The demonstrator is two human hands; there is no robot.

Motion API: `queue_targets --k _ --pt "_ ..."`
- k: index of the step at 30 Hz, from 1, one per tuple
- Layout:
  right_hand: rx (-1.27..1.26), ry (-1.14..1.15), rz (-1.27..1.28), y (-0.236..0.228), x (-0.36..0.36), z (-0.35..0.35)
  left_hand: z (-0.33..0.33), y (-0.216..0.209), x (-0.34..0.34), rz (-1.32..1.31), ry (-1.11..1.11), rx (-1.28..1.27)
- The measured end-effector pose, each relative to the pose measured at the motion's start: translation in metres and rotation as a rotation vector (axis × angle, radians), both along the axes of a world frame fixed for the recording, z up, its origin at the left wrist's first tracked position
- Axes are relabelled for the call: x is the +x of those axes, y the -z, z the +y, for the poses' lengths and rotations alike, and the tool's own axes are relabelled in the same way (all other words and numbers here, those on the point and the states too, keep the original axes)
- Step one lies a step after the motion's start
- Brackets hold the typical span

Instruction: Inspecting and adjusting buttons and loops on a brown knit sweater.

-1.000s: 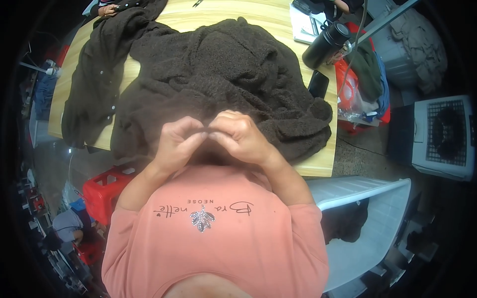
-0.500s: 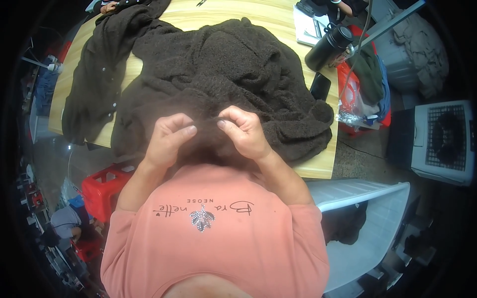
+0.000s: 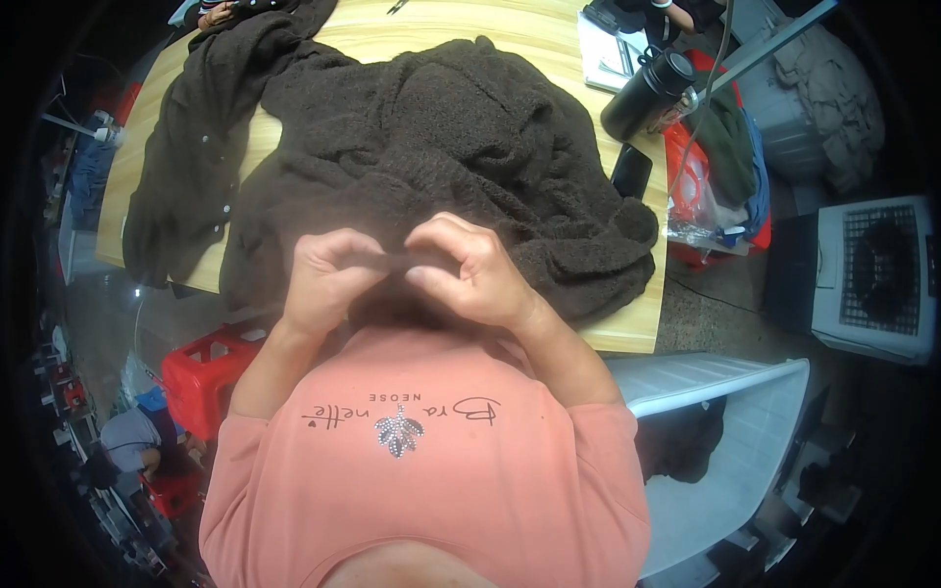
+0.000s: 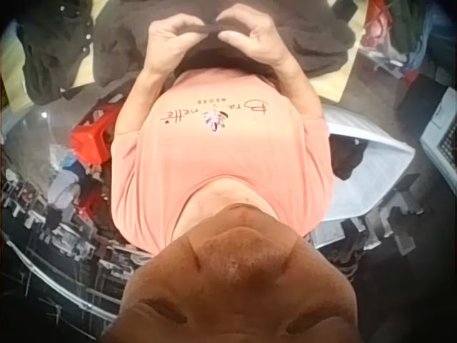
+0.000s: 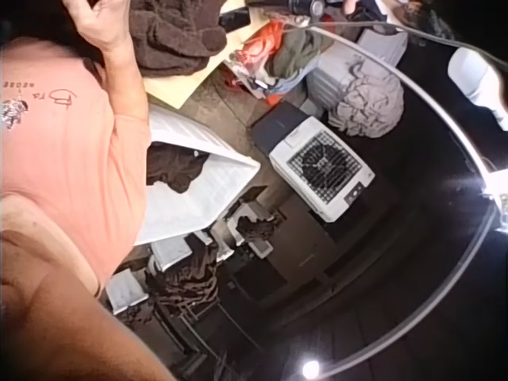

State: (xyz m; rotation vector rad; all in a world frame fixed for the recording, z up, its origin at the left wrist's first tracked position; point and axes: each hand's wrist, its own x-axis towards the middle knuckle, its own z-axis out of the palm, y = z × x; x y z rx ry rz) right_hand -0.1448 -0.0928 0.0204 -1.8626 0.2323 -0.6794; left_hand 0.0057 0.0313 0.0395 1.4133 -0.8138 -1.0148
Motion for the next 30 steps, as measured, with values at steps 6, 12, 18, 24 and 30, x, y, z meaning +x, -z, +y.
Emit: queue_targets --k 6,12,18,24,30 --pt "-0.300 0.030 -0.006 -0.004 0.009 0.007 -0.002 0.004 -0.006 -0.124 0.007 -0.052" --pt "0.046 0.083 -0.058 0.003 0.011 0.012 -0.001 0.009 -0.005 0.096 0.073 0.078" --pt "-0.062 -0.060 0.018 0.006 0.008 0.010 -0.001 0.007 -0.007 0.011 0.008 0.024" --pt "-0.289 0.105 -0.137 0.013 0.015 0.019 -0.005 0.006 -0.006 0.049 0.090 0.038" --pt "-0.017 0.078 -0.139 0.008 0.011 0.023 -0.002 0.006 -0.005 0.389 0.103 0.002"
